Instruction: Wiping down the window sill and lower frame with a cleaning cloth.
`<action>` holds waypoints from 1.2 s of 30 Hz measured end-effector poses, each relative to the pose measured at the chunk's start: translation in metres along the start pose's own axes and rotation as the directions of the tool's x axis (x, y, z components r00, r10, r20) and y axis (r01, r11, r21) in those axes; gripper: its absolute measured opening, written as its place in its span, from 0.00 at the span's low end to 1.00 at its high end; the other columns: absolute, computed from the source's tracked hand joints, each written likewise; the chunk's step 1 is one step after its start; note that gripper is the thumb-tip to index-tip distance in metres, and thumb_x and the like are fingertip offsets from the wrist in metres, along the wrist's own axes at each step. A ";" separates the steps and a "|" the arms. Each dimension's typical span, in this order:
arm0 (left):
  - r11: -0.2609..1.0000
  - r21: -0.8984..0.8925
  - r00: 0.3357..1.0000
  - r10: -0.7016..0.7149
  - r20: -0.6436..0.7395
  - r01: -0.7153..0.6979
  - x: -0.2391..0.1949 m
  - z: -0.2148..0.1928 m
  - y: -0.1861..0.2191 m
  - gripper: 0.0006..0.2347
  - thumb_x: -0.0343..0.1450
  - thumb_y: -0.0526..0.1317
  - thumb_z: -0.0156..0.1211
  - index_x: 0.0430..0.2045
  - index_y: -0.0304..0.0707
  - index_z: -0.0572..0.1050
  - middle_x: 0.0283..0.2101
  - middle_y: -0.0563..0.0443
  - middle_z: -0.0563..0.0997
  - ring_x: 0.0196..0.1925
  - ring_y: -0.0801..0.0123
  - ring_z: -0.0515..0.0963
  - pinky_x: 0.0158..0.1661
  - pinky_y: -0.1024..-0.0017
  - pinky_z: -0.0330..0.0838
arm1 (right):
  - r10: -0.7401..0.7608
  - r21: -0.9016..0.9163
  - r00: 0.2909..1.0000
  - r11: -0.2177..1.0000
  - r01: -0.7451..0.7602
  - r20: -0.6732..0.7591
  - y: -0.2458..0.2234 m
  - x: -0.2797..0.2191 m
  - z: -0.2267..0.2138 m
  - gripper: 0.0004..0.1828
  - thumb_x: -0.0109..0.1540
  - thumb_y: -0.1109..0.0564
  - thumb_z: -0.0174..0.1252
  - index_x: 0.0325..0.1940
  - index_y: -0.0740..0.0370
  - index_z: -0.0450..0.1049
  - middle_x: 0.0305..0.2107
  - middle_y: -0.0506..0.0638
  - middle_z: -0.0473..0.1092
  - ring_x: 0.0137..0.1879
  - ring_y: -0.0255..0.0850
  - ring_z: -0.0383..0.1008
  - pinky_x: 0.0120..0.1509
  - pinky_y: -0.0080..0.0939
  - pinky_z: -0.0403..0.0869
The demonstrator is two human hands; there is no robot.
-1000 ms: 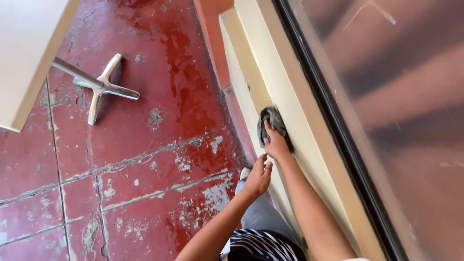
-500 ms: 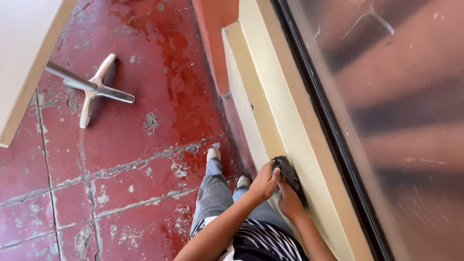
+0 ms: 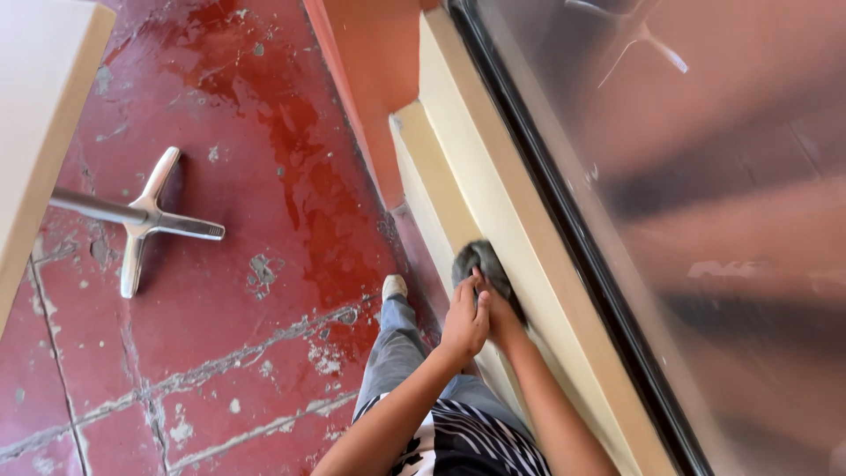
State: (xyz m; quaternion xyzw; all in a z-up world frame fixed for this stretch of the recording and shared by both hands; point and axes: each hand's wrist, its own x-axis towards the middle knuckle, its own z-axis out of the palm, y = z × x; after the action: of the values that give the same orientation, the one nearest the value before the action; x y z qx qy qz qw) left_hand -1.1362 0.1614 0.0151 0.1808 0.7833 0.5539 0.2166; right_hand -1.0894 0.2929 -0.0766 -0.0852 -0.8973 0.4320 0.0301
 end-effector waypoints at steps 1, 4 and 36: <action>1.000 0.001 1.000 0.004 -0.002 -0.004 0.015 -0.004 -0.006 0.22 0.78 0.47 0.43 0.64 0.30 0.62 0.65 0.30 0.67 0.66 0.38 0.68 0.62 0.55 0.63 | -0.004 -0.001 1.000 1.000 0.004 -0.002 0.000 -0.002 0.000 0.38 0.66 0.57 0.51 0.78 0.67 0.45 0.72 0.67 0.52 0.78 0.54 0.51 0.77 0.45 0.55; 0.999 0.003 0.999 0.048 -0.021 -0.047 0.051 -0.025 -0.012 0.22 0.79 0.47 0.44 0.63 0.29 0.63 0.66 0.30 0.66 0.68 0.38 0.66 0.64 0.55 0.61 | 0.019 -0.094 1.000 0.995 -0.020 -0.013 -0.010 -0.003 -0.003 0.39 0.61 0.64 0.47 0.77 0.66 0.49 0.72 0.66 0.54 0.79 0.54 0.52 0.78 0.47 0.54; 0.984 -0.095 0.965 -0.170 -0.201 0.154 0.127 -0.165 -0.091 0.22 0.75 0.44 0.54 0.62 0.32 0.65 0.61 0.33 0.73 0.61 0.47 0.76 0.60 0.60 0.69 | 0.308 0.668 0.938 0.665 -0.333 0.161 -0.107 0.235 0.039 0.25 0.69 0.65 0.46 0.71 0.58 0.69 0.59 0.53 0.70 0.61 0.38 0.69 0.66 0.36 0.67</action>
State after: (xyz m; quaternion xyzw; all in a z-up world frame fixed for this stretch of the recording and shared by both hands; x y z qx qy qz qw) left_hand -1.3362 0.0681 -0.0404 0.0486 0.7914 0.5806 0.1849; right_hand -1.3391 0.2395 -0.0221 -0.2168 -0.6446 0.7324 -0.0323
